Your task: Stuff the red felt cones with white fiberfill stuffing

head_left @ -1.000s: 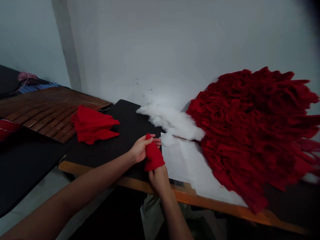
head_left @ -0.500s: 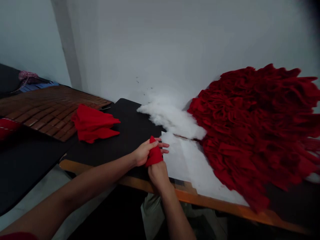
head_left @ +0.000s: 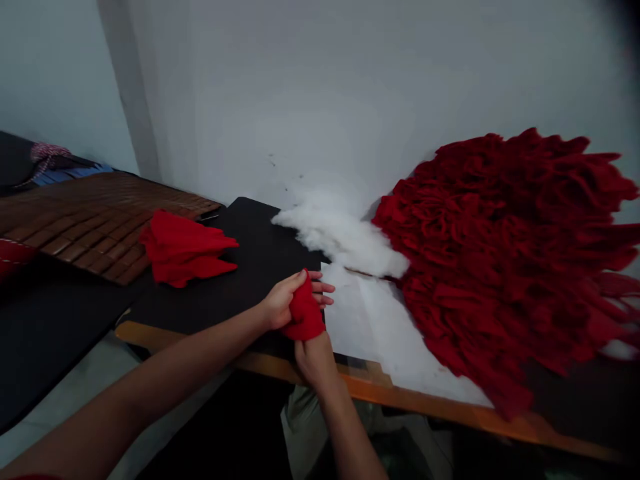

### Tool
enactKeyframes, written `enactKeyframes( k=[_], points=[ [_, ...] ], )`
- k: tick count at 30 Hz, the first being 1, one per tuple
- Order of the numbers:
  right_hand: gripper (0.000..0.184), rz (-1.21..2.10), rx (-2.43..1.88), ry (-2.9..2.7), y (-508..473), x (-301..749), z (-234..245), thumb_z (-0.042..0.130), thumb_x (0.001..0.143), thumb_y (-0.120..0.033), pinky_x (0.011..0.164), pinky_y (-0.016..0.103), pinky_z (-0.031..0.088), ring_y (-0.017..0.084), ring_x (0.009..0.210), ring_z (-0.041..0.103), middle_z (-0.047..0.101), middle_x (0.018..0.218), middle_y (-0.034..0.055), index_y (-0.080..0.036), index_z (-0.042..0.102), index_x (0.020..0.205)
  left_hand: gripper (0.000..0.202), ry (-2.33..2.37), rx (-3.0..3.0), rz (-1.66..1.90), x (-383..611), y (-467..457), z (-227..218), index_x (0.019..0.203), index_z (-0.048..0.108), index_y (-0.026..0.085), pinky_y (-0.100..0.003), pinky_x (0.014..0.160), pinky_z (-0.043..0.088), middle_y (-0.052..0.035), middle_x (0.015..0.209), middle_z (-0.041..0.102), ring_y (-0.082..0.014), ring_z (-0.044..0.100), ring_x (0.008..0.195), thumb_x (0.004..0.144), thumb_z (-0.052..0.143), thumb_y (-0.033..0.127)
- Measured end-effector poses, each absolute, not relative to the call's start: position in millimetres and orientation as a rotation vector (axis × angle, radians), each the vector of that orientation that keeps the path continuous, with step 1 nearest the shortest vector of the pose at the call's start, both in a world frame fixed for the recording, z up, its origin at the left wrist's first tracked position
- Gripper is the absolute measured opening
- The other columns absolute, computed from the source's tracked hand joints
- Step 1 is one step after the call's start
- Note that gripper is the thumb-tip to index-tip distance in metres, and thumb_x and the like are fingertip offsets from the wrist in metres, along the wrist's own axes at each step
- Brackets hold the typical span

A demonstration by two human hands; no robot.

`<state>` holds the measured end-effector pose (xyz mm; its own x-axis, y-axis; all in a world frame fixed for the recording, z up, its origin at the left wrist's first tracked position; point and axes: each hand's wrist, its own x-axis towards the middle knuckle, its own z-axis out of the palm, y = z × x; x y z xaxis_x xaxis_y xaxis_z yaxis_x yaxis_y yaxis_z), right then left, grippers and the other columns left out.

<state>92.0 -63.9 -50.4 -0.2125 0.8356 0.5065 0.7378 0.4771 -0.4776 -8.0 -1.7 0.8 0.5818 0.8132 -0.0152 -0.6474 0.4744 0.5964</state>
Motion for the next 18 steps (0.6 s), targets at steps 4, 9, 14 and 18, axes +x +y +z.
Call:
enactKeyframes(
  k=[4,9,14,18],
  points=[
    [0.055,0.128,-1.385,-1.913,-55.3,86.0,-49.5,0.035,0.078,-0.015,0.076,0.031,0.051,0.022,0.099,0.057,0.055,0.118,0.0133,-0.014,0.029,0.133,0.026,0.272,0.667,0.893,-5.2,-8.1,-4.3,0.101,0.044,0.015,-0.035,0.065,0.046,-0.0145,0.093,0.064,-0.024,0.064,0.074,0.081,0.05,0.03],
    [0.057,0.147,-1.398,-1.855,-51.1,87.3,-50.3,0.036,0.077,-0.012,0.08,0.031,0.049,0.019,0.1,0.057,0.056,0.116,0.0088,-0.02,0.027,0.133,0.025,0.272,0.684,0.884,-1.6,-10.8,-8.9,0.099,0.043,0.015,-0.034,0.064,0.045,-0.0138,0.088,0.065,-0.0238,0.064,0.072,0.081,0.05,0.031],
    [0.053,0.111,-1.338,-1.893,-54.7,91.7,-55.3,0.036,0.074,-0.01,0.087,0.038,0.046,0.022,0.11,0.05,0.053,0.121,0.0096,-0.019,0.039,0.127,0.02,0.334,0.564,0.951,-3.5,-2.4,-5.6,0.091,0.049,0.014,-0.036,0.066,0.047,-0.0126,0.084,0.065,-0.0229,0.064,0.072,0.082,0.048,0.031],
    [0.05,0.04,-1.34,-1.967,-61.1,91.0,-62.3,0.035,0.074,-0.009,0.08,0.041,0.05,0.027,0.106,0.054,0.056,0.116,0.0156,-0.013,0.044,0.123,0.017,0.388,0.5,1.063,-5.9,3.3,-1.9,0.09,0.05,0.013,-0.034,0.072,0.047,-0.0112,0.083,0.065,-0.0187,0.063,0.07,0.083,0.046,0.028]
  ],
)
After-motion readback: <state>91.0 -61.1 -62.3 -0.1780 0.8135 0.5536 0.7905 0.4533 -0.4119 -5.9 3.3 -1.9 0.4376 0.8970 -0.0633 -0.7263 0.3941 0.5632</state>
